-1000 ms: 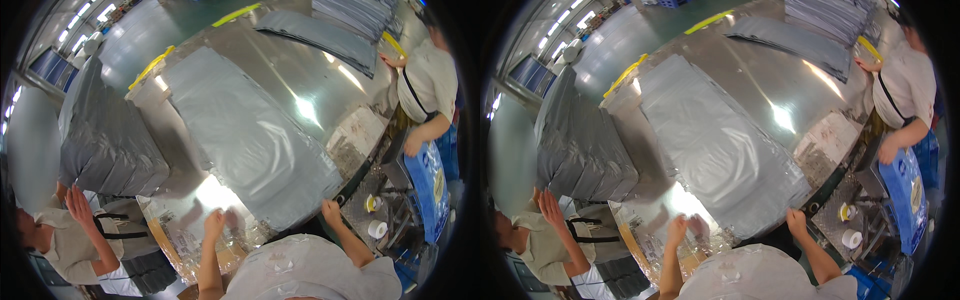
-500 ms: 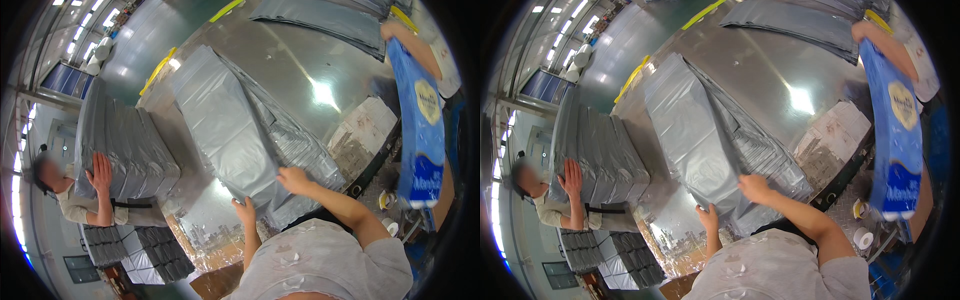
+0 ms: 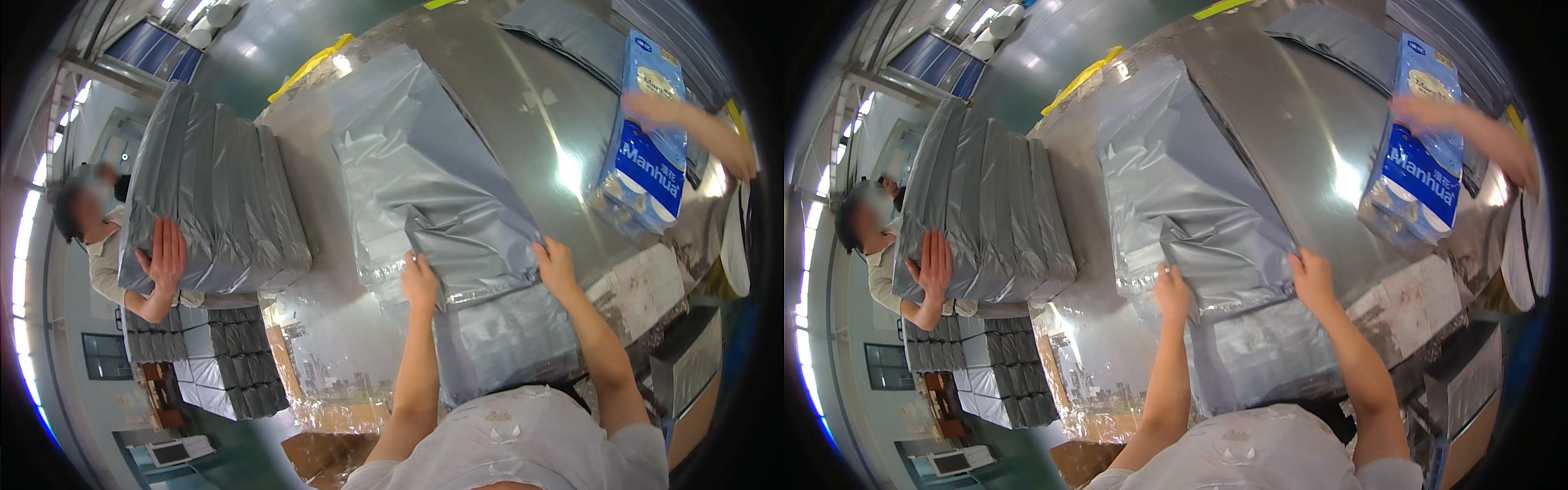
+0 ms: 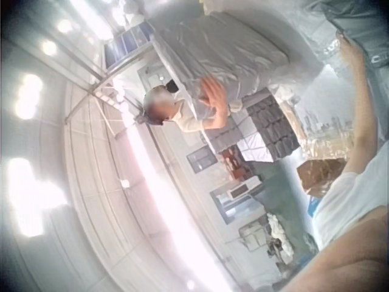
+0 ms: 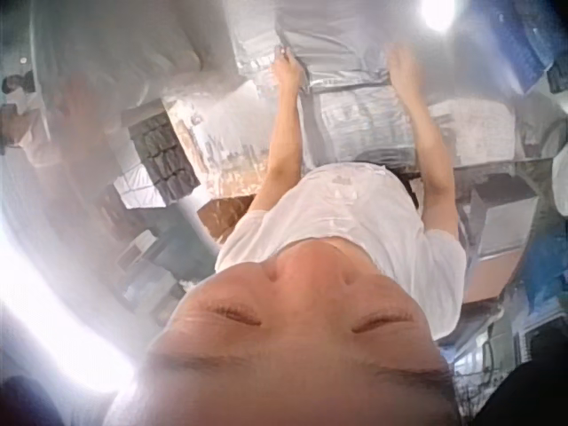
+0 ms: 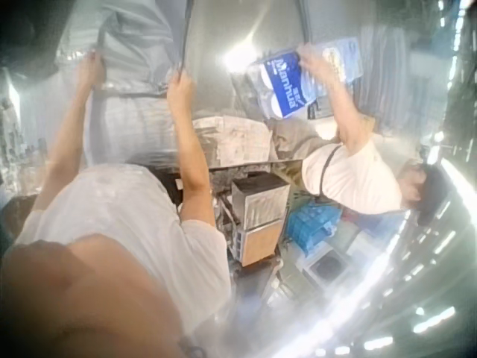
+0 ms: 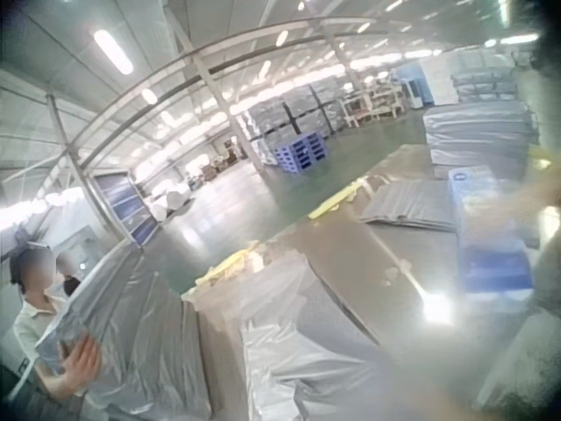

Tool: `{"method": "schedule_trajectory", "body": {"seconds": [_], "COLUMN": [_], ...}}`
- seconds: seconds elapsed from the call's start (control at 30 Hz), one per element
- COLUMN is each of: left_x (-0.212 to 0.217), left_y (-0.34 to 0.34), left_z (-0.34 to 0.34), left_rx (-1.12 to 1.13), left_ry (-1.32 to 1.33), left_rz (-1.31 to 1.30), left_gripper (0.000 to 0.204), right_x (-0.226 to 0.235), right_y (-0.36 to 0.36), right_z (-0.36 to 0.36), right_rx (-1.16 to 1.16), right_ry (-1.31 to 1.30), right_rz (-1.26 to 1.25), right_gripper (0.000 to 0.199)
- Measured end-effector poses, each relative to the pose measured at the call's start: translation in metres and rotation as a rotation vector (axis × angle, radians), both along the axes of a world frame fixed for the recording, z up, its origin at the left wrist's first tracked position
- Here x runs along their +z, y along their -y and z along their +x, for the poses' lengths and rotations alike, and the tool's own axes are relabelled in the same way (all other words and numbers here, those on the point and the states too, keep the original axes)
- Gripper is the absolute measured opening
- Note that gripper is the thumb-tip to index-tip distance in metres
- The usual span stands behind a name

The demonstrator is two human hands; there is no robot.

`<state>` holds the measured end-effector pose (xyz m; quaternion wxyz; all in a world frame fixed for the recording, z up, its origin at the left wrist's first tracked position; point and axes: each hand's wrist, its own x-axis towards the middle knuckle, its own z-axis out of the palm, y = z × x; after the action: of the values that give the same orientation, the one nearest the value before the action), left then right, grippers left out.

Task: The person slides a pack of tissues into a grey plastic bag, seals the opening by folding the flap, and places the completed package onto a stack of similar items on a metal table.

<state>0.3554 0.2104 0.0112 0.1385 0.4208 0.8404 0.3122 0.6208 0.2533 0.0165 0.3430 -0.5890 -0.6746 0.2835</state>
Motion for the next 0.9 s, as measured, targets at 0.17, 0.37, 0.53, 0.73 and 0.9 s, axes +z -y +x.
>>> {"method": "schedule_trajectory", "body": {"seconds": [0.17,0.37,0.53,0.73,0.9], "left_x": [-0.006,-0.003,0.017,0.023,0.015], "left_y": [-0.025,-0.054,-0.088,-0.061,0.028], "left_z": [-0.014,-0.086,-0.130,-0.130,-0.002], "left_rx": [-0.029,0.038,0.013,0.023,-0.415], "left_ry": [0.054,-0.075,-0.175,-0.472,-0.161], "left_rz": [-0.019,0.140,0.002,0.154,0.177], "left_gripper": [0.031,0.030,0.036,0.055,0.034], "right_x": [-0.009,0.011,-0.001,-0.003,-0.043], "right_y": [-0.017,-0.068,-0.106,-0.063,0.053], "right_z": [-0.008,-0.083,-0.120,-0.069,0.032], "right_rx": [-0.057,0.042,-0.007,-0.071,-0.119], "right_ry": [-0.203,-0.418,-0.474,-0.354,-0.455], "right_rz": [-0.234,-0.433,-0.479,-0.266,-0.387], "right_gripper": [0.019,0.020,0.024,0.025,0.007]}}
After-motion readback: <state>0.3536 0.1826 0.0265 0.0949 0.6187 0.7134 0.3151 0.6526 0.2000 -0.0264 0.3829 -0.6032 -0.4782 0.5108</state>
